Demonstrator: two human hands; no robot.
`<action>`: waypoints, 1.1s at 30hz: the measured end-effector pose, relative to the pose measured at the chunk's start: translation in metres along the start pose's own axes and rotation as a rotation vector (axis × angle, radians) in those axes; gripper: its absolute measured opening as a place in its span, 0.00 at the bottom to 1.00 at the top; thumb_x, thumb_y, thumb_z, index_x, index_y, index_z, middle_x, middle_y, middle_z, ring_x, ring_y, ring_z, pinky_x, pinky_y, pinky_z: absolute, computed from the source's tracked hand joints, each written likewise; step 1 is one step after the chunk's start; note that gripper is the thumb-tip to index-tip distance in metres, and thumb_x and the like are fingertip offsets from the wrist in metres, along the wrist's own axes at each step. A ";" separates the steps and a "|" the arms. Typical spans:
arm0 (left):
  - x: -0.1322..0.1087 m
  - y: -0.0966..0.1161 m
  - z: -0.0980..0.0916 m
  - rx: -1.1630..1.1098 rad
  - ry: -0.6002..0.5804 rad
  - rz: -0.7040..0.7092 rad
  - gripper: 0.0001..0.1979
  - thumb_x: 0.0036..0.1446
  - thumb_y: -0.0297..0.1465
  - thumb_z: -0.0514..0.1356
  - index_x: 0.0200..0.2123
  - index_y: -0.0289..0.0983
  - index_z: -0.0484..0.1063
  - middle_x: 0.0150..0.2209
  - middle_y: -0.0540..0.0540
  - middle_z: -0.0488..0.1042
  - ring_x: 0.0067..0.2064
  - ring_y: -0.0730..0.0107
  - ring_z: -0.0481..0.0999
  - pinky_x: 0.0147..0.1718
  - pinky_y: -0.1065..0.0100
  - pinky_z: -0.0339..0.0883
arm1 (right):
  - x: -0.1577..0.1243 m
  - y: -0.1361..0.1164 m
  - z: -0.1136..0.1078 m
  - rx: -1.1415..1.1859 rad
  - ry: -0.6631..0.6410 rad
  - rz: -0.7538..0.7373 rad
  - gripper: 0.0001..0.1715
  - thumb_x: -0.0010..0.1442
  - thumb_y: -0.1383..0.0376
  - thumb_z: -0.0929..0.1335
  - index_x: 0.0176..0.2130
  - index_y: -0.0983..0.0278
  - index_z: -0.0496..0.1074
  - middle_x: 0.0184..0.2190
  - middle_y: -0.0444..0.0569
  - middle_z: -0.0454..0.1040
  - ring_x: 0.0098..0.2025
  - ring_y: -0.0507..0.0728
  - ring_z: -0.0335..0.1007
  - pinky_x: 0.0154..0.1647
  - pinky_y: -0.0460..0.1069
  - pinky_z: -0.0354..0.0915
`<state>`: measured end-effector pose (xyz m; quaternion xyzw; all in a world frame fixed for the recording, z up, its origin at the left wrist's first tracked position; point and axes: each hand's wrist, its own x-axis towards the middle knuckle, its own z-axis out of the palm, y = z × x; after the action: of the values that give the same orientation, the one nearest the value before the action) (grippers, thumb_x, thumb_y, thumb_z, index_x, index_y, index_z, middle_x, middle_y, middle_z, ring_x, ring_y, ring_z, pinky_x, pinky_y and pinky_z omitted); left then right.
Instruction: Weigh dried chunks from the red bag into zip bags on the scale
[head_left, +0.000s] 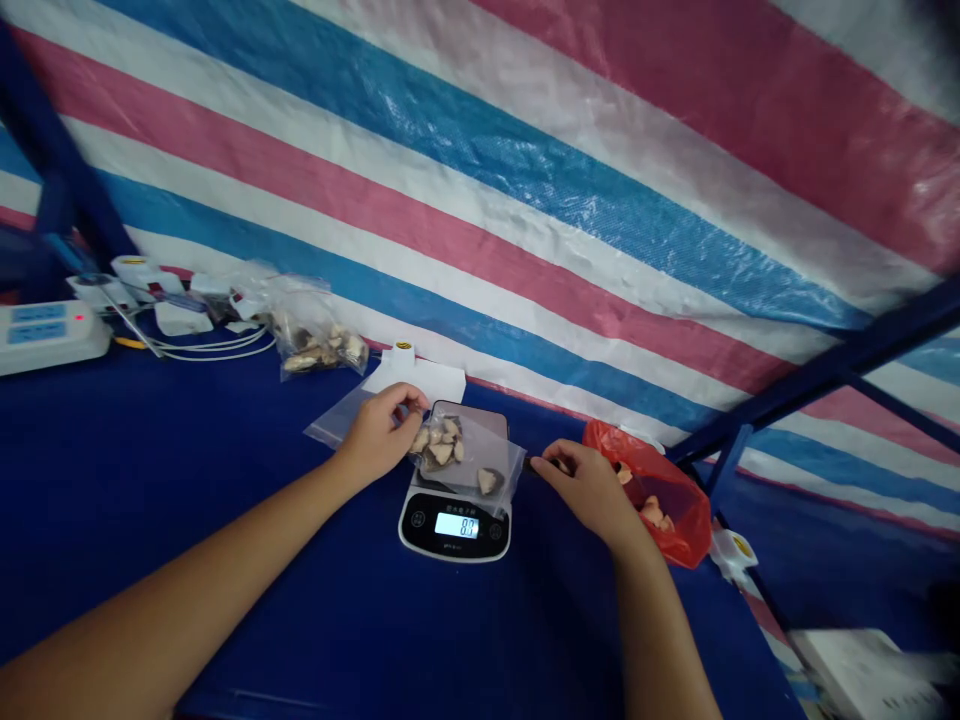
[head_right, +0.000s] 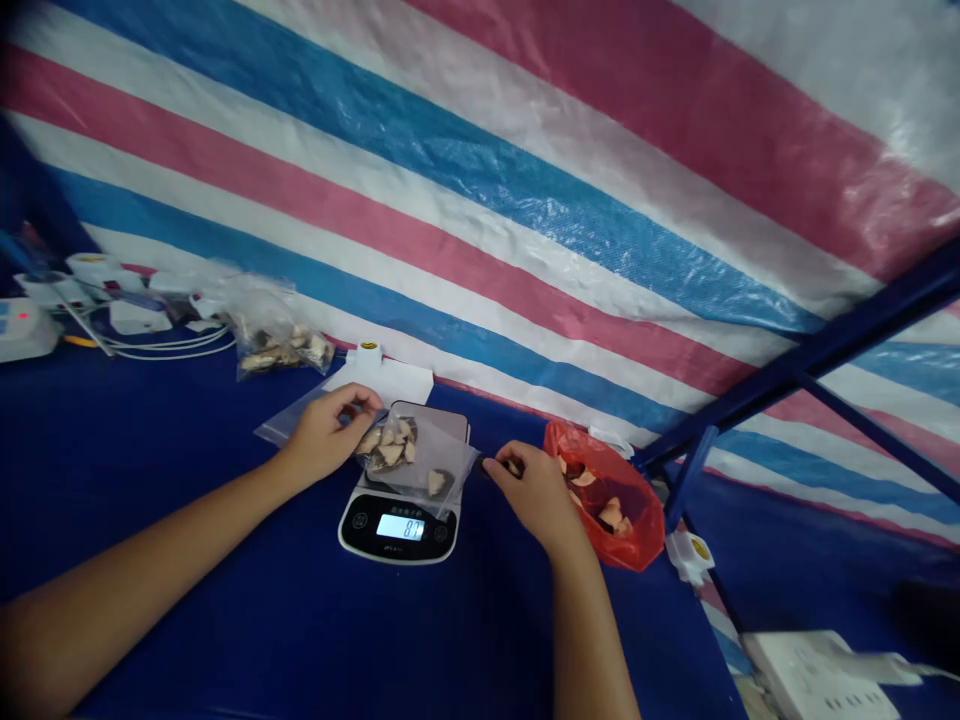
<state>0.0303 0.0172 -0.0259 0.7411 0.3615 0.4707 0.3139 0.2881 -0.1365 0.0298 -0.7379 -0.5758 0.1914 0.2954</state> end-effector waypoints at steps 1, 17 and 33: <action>0.000 0.000 0.000 -0.005 -0.004 0.005 0.05 0.54 0.28 0.57 0.33 0.39 0.72 0.32 0.50 0.75 0.31 0.73 0.72 0.30 0.70 0.64 | -0.001 -0.002 -0.004 -0.026 0.010 0.002 0.17 0.60 0.51 0.69 0.29 0.61 0.74 0.22 0.41 0.63 0.27 0.52 0.58 0.27 0.48 0.52; 0.001 0.001 0.005 -0.067 -0.013 -0.017 0.05 0.53 0.26 0.57 0.33 0.38 0.72 0.31 0.50 0.74 0.31 0.72 0.71 0.32 0.68 0.64 | 0.005 -0.042 0.036 0.015 0.256 -0.225 0.24 0.71 0.52 0.57 0.43 0.60 0.76 0.44 0.52 0.76 0.48 0.61 0.69 0.53 0.56 0.62; 0.023 -0.021 -0.012 -0.251 0.279 -0.248 0.06 0.51 0.33 0.59 0.32 0.37 0.72 0.33 0.49 0.75 0.34 0.70 0.70 0.35 0.68 0.63 | 0.003 -0.010 0.023 0.071 0.338 -0.161 0.15 0.65 0.54 0.66 0.37 0.62 0.74 0.32 0.47 0.74 0.36 0.57 0.69 0.41 0.52 0.64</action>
<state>0.0208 0.0490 -0.0283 0.5737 0.4283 0.5677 0.4063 0.2667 -0.1272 0.0193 -0.7003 -0.5681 0.0606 0.4280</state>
